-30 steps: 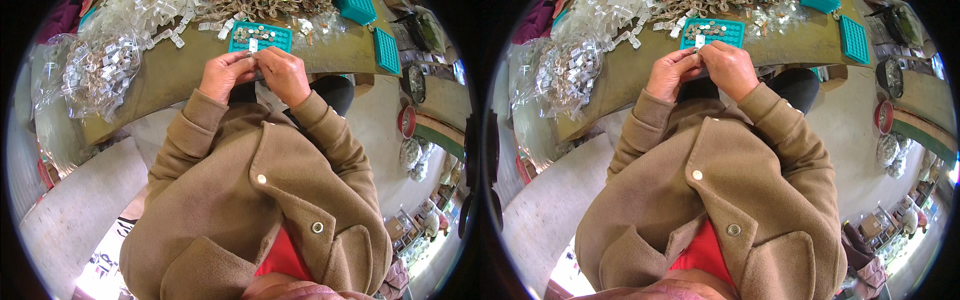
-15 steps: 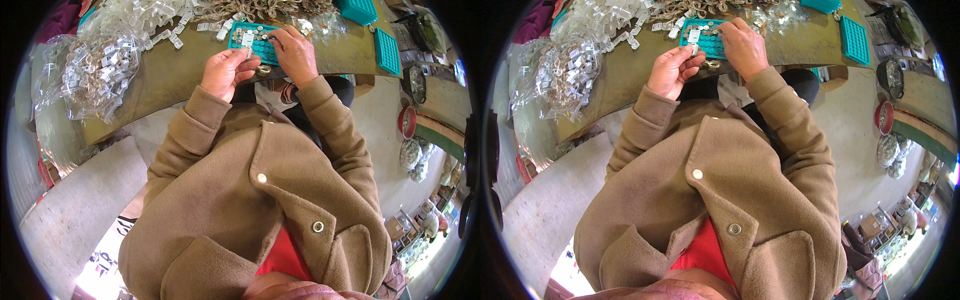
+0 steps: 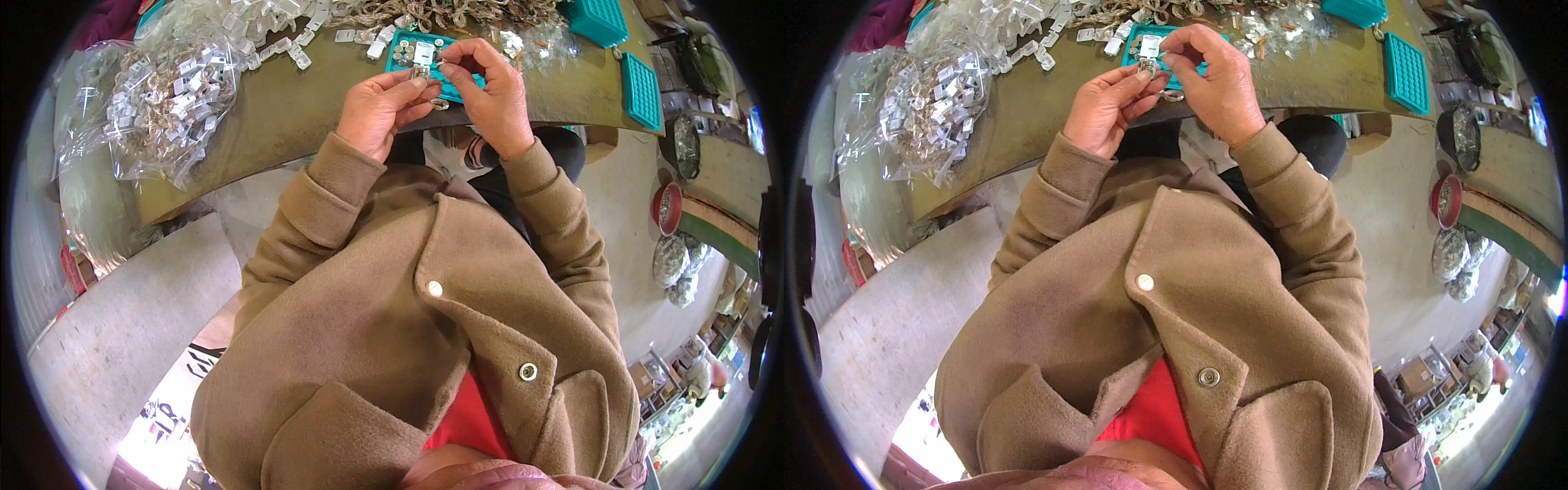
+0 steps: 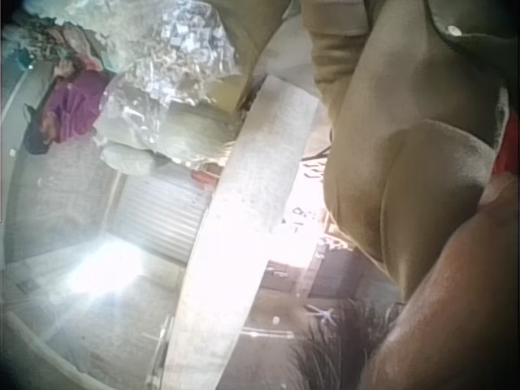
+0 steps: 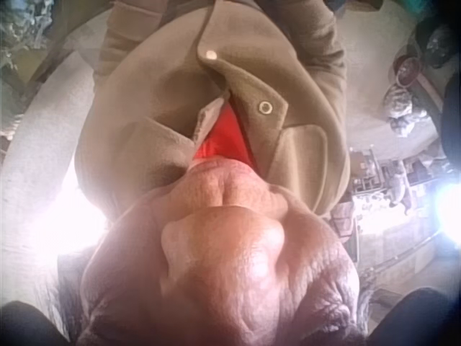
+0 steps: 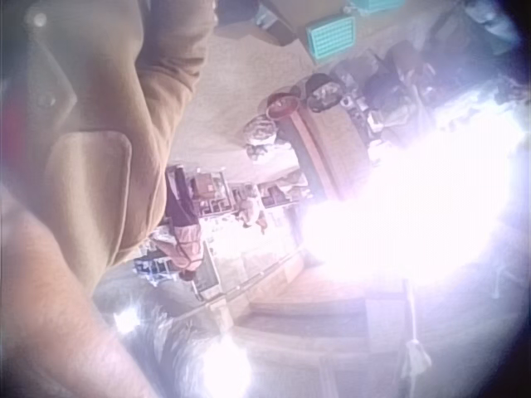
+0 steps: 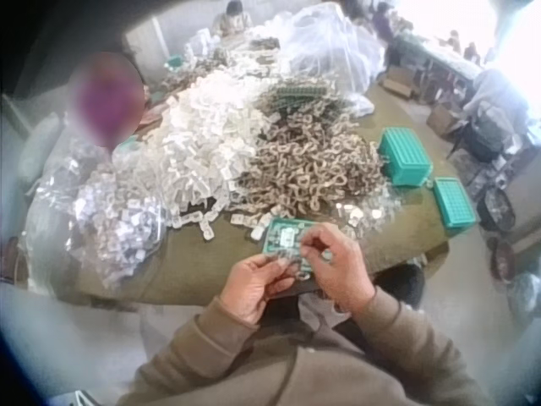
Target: The person repeatedly picks small white rectangular components and metallic parts from a table, inserts the metallic parts into the white components, and places the assembled units into a teal tray. The person works one at a time, handling each component individually.
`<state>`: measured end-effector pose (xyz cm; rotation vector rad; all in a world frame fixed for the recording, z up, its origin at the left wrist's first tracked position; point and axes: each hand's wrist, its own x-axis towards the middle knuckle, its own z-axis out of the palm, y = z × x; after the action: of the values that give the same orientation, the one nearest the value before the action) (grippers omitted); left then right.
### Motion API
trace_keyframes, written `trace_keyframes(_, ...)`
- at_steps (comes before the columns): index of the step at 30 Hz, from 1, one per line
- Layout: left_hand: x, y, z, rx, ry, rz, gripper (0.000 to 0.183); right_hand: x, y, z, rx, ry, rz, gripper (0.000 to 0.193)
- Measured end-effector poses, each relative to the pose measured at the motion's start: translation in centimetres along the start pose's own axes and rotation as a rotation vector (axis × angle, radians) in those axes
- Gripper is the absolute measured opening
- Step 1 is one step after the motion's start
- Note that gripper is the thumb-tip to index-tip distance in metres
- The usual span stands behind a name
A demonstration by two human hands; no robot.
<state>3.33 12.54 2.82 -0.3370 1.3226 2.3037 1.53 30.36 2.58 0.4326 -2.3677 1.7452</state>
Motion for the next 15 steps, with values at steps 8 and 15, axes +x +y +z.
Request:
trace_keyframes(8,-0.8,0.1,0.5,-0.018,-0.012,0.005,0.021,-0.5,-1.1,1.5,-0.264,0.141,-0.314,0.014)
trace_keyframes(15,-0.9,-1.1,0.8,-0.024,0.059,0.141,0.027,-0.4,-1.3,1.3,-0.358,0.046,-0.435,0.011)
